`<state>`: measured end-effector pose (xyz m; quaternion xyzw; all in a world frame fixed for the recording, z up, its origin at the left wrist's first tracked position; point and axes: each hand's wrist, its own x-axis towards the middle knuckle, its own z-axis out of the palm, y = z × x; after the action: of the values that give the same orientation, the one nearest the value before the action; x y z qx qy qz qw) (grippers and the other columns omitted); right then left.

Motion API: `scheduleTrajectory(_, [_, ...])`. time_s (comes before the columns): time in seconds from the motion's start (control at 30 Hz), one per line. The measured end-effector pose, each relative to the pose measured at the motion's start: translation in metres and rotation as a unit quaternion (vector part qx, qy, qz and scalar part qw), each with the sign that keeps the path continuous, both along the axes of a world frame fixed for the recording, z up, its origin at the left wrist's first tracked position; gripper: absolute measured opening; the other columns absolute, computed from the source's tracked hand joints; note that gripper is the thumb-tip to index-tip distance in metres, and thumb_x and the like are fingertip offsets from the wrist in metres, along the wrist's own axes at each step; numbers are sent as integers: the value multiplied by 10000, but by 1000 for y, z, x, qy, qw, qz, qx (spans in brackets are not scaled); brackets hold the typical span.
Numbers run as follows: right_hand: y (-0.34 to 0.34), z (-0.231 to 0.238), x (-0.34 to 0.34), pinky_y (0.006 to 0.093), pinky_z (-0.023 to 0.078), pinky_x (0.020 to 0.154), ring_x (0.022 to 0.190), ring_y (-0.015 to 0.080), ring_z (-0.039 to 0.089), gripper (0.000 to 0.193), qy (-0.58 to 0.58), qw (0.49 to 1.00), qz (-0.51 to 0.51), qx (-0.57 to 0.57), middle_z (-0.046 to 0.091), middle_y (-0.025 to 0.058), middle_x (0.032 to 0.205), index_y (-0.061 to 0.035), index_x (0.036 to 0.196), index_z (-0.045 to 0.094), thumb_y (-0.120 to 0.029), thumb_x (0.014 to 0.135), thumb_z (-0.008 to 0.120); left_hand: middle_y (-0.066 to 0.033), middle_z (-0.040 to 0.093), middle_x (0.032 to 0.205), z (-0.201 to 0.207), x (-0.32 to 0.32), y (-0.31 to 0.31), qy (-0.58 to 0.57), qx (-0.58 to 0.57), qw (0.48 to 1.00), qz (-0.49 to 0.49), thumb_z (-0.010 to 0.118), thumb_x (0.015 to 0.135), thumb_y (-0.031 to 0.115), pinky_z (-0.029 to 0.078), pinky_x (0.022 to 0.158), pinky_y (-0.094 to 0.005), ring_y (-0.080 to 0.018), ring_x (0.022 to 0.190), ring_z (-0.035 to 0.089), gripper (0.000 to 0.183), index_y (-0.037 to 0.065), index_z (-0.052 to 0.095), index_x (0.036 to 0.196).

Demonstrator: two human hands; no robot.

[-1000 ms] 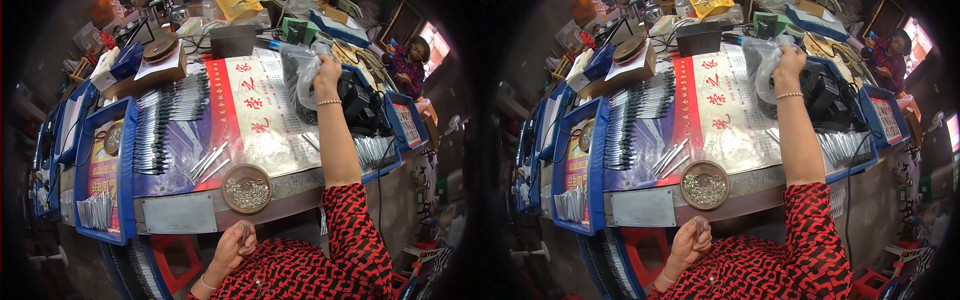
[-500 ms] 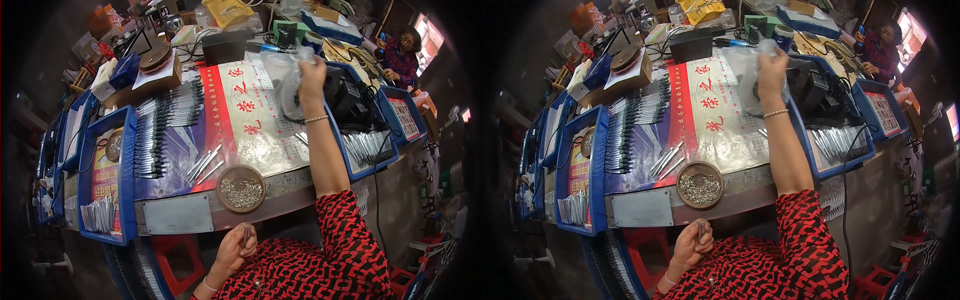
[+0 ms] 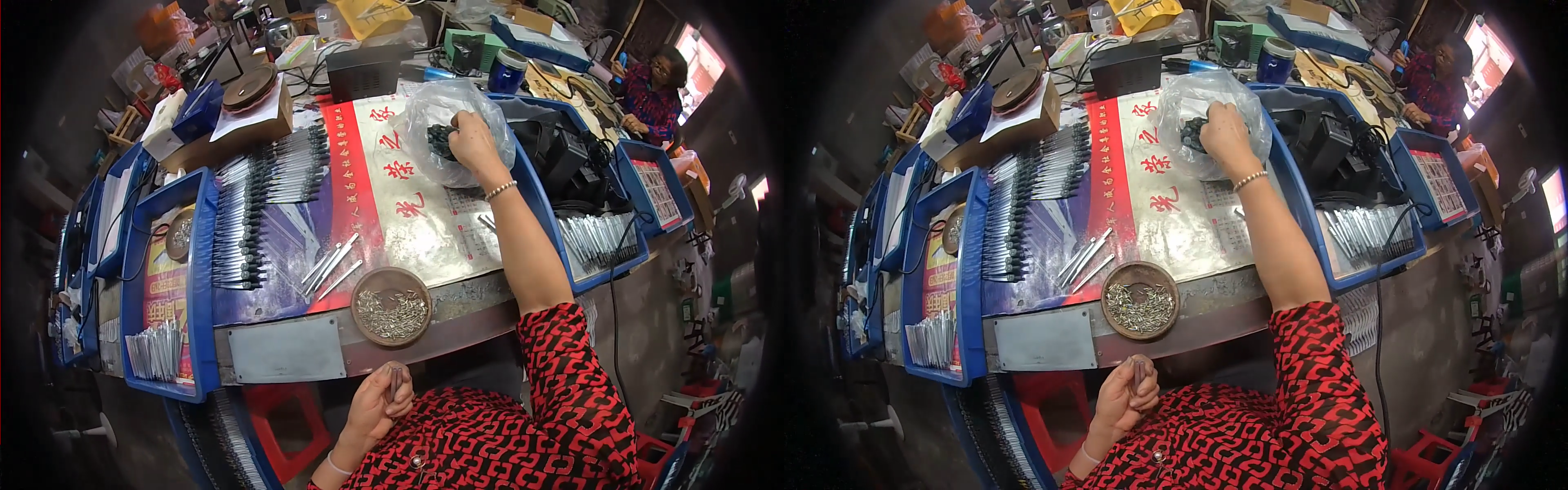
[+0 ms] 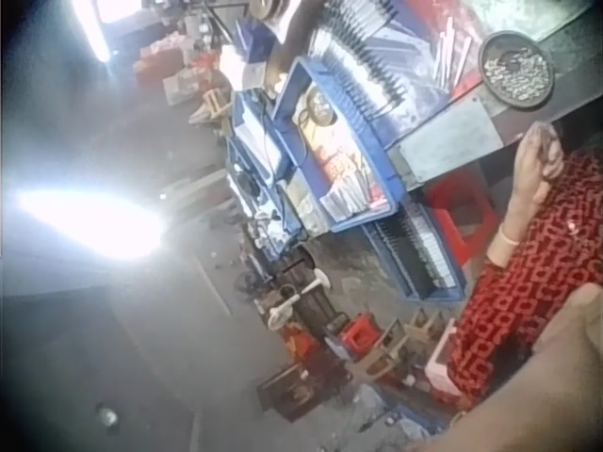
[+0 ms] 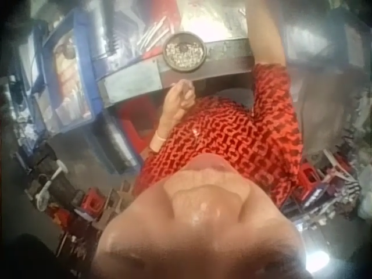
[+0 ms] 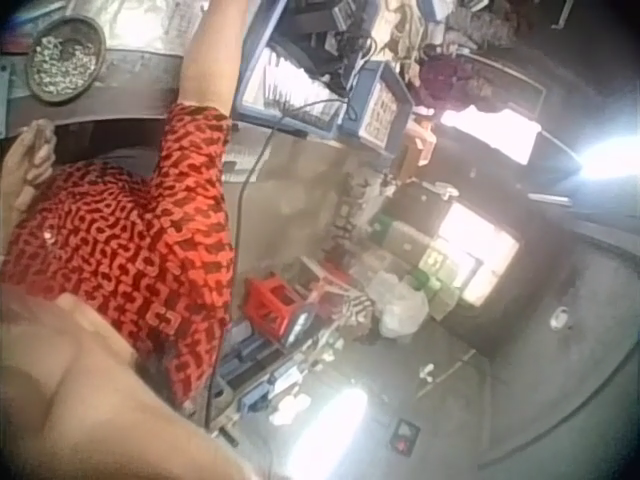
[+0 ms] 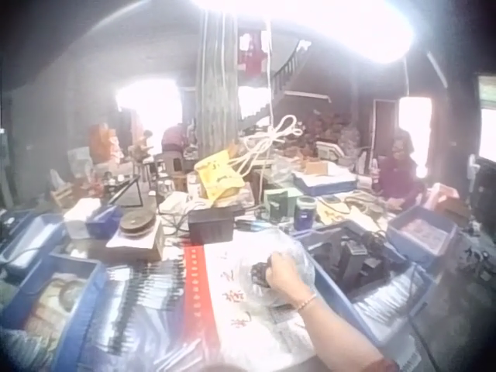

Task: The person assembles small components at a workbench by fitting metal strips, plastic pieces, and metal pins together by hand.

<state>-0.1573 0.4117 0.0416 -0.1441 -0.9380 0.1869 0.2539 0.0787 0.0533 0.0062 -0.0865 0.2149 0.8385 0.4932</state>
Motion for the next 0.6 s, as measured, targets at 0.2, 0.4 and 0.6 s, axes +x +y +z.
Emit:
scheduleTrajectory(0.2, [-10,-9,-13,517,415,899,1069,400,508,485,-186,978,-46,77,490,196,1189,-55,1167,505,-338,794,630,-17,426,625,2,1,10,2,5,1000,-31,378,980,303,251,428,-207,-62,444,309,306,25,502,949])
scheduleTrajectory(0.4, [-29,-21,-11,493,453,851,1077,361,511,334,-186,961,-78,191,492,177,1169,-99,1136,560,-269,850,535,-13,419,616,2,0,10,6,-9,999,-44,389,975,315,244,428,-205,-58,441,304,313,26,505,948])
scheduleTrajectory(0.6, [-6,-21,-23,461,512,751,899,380,619,219,-149,976,-24,156,557,218,1050,-69,1018,585,-168,841,502,-13,424,617,2,2,9,7,-9,999,-41,382,977,314,242,427,-207,-59,438,303,318,25,509,944])
